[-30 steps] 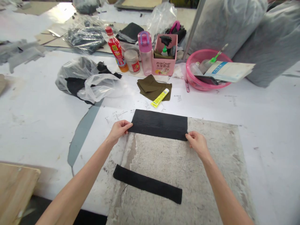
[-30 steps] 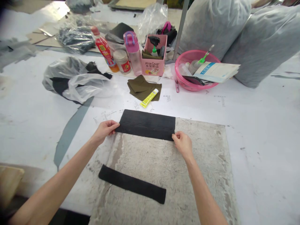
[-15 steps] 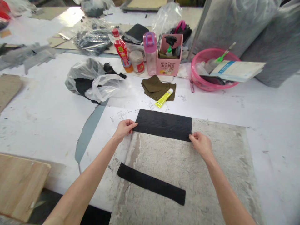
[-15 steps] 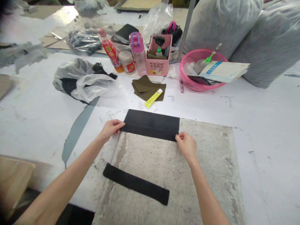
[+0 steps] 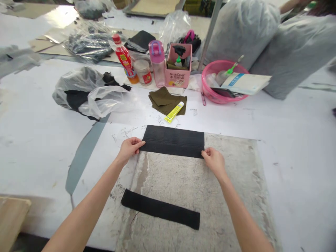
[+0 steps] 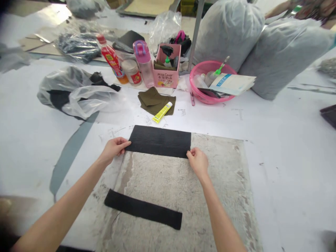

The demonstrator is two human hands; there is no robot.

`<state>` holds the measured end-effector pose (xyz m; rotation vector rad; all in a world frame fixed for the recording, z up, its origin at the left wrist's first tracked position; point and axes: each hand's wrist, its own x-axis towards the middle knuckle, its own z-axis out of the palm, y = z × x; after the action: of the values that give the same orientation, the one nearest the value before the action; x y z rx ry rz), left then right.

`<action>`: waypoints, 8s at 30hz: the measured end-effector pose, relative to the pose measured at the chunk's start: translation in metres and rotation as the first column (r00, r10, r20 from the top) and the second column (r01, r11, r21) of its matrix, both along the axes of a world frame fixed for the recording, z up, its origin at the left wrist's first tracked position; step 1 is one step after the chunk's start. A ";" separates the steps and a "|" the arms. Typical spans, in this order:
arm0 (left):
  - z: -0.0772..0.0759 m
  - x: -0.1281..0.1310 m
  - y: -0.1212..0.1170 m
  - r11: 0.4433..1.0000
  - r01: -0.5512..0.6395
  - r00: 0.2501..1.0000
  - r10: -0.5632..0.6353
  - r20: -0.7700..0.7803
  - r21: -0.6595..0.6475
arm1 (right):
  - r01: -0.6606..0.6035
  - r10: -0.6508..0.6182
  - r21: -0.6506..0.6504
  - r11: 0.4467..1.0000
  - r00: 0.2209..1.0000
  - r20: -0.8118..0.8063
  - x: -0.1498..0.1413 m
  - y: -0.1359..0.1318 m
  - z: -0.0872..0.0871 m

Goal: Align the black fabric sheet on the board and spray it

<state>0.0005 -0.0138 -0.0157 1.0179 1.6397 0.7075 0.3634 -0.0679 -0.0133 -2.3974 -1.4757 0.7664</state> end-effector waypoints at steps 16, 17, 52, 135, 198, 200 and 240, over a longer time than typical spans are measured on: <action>-0.006 -0.001 -0.003 0.999 -0.017 1.000 0.018 -0.023 0.032 | 0.025 -0.025 0.026 0.999 1.000 -0.016 -0.003 -0.002 0.001; -0.007 0.000 -0.003 0.999 -0.026 0.999 0.028 -0.028 0.048 | 0.030 -0.030 0.018 0.999 0.999 -0.017 -0.003 -0.002 0.001; 0.044 -0.028 -0.152 0.515 0.853 0.476 -0.701 -0.532 0.085 | -0.770 0.773 0.122 0.626 0.634 0.036 -0.129 -0.139 0.024; 0.003 -0.012 -0.004 0.995 0.087 0.996 -0.087 -0.001 -0.047 | -0.052 0.051 -0.001 0.999 0.989 -0.142 0.011 -0.014 -0.008; 0.006 -0.006 0.002 0.991 0.038 0.999 -0.035 0.024 -0.126 | -0.010 0.013 0.060 0.998 0.999 -0.050 0.010 -0.017 -0.016; 0.007 -0.006 0.001 0.990 0.027 0.999 -0.025 0.020 -0.137 | 0.000 0.003 0.106 0.994 0.999 -0.032 0.008 -0.018 -0.014; 0.049 -0.040 -0.164 0.784 0.598 0.800 -0.568 -0.193 0.168 | -0.695 0.697 0.080 0.715 0.699 -0.158 -0.134 -0.150 0.034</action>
<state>-0.0395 -0.1780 0.0333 1.6723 1.2500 0.4025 0.2291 -0.2174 0.0210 -1.6361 -2.3187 1.0676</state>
